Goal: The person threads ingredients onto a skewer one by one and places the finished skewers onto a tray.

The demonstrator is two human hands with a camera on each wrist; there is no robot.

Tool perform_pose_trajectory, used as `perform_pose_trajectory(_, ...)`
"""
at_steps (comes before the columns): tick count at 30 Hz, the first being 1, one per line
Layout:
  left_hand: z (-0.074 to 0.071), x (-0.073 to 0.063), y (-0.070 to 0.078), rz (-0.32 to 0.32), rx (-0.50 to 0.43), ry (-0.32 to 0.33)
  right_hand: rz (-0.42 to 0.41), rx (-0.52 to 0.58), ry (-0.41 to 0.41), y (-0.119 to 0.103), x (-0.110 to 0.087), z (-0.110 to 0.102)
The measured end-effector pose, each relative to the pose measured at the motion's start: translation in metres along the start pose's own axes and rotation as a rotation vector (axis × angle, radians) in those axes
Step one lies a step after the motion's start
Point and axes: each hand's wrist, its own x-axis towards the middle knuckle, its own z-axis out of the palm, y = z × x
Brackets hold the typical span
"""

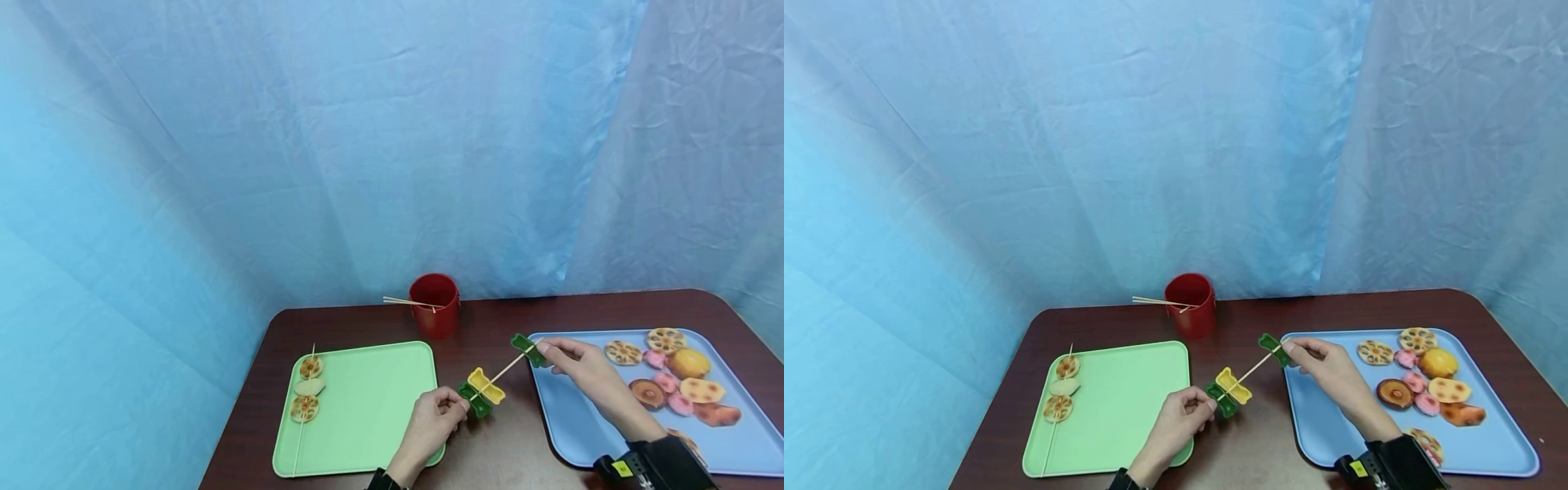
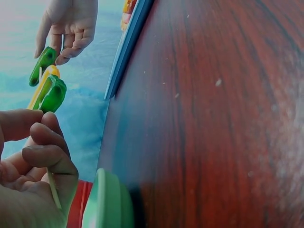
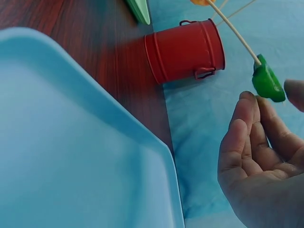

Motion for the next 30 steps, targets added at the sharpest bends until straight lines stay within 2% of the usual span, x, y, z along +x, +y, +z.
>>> perform_pose_trajectory(7, 0.001, 0.001, 0.001, -0.008, -0.001, 0.021, -0.036, 0.037, 0.023, 0.001, -0.001, 0.006)
perform_pose_trajectory(12, 0.002, 0.002, 0.002, 0.000, -0.002, 0.025, -0.043, 0.066, 0.001, 0.000, -0.001, 0.015)
perform_pose_trajectory(23, 0.002, 0.004, 0.002, 0.005, -0.005, 0.032, -0.034, 0.095, -0.027, -0.001, -0.005, 0.034)
perform_pose_trajectory(30, 0.001, 0.003, 0.004, 0.001, -0.011, 0.032, 0.004, 0.090, -0.051, -0.002, -0.006, 0.043)
